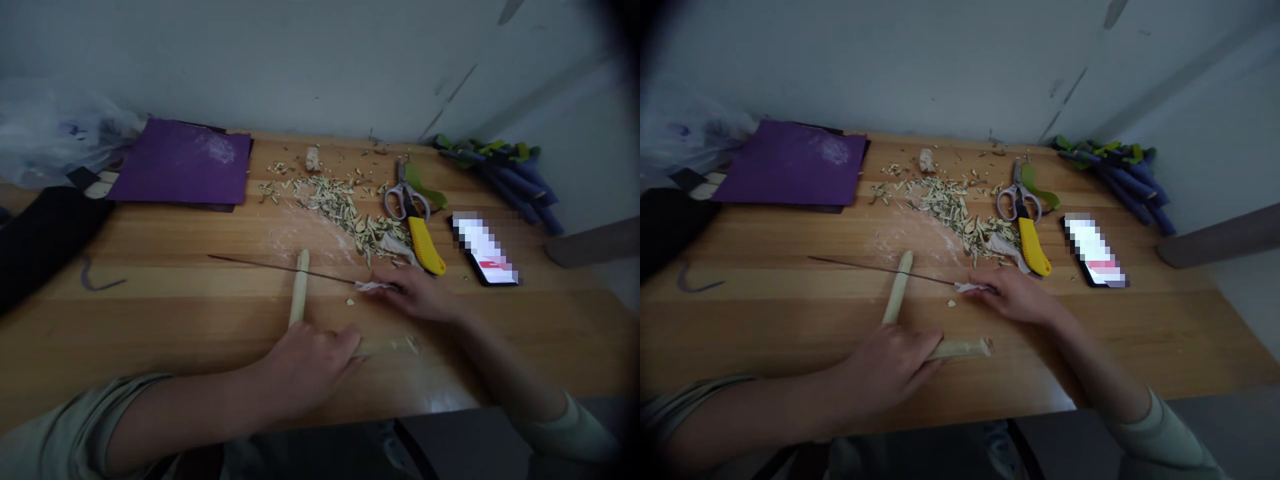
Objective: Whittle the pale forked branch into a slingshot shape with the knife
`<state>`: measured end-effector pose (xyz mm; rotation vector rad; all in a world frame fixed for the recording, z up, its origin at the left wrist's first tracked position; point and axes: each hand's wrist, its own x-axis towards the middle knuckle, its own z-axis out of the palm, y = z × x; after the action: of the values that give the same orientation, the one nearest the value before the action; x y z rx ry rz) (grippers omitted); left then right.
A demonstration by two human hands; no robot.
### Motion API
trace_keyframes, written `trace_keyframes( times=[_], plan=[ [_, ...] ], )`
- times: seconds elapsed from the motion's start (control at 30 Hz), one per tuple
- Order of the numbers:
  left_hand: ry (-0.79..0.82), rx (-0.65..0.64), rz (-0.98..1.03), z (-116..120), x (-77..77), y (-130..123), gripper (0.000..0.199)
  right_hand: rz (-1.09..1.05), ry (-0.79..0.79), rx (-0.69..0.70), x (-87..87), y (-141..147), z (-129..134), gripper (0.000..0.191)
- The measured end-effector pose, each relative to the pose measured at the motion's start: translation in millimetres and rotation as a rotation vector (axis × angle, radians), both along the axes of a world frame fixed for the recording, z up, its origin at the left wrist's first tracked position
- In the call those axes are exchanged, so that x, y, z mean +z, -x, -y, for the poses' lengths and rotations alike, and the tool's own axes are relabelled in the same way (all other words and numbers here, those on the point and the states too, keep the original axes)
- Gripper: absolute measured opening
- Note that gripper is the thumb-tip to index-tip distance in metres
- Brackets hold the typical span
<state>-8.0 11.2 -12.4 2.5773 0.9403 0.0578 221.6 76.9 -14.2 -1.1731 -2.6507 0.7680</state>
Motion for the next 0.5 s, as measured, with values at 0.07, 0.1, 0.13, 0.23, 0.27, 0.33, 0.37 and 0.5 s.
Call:
trace_keyframes(
  times=[0.07,0.1,0.13,0.23,0.27,0.33,0.37,0.5],
  plan=[
    [0.049,0.044,0.011,-1,2.6,-1,0.028,0.008,-0.038,-0.032,-4.4,8,4,0.016],
    [0.069,0.061,0.014,-1,3.8,-2,0.03,0.012,-0.058,-0.049,-6.7,11,5,0.016],
    [0.087,0.071,0.016,-2,5.1,-2,0.032,0.016,-0.074,-0.06,-8.8,13,6,0.015],
    [0.14,0.072,0.015,-3,9.7,-3,0.033,0.029,-0.148,-0.071,-13.3,12,5,0.017],
    [0.159,0.058,0.016,-3,11.4,-3,0.031,0.036,-0.184,-0.071,-14.1,11,4,0.018],
    [0.196,-0.005,0.022,-1,14.2,-4,0.025,0.055,-0.248,-0.058,-14.9,11,4,0.019],
    [0.211,-0.043,0.02,0,15.1,-5,0.022,0.067,-0.269,-0.045,-14.9,13,5,0.02],
    [0.225,-0.12,-0.029,7,14.4,-10,0.022,0.11,-0.301,-0.002,-14.3,24,14,0.022]
  ],
)
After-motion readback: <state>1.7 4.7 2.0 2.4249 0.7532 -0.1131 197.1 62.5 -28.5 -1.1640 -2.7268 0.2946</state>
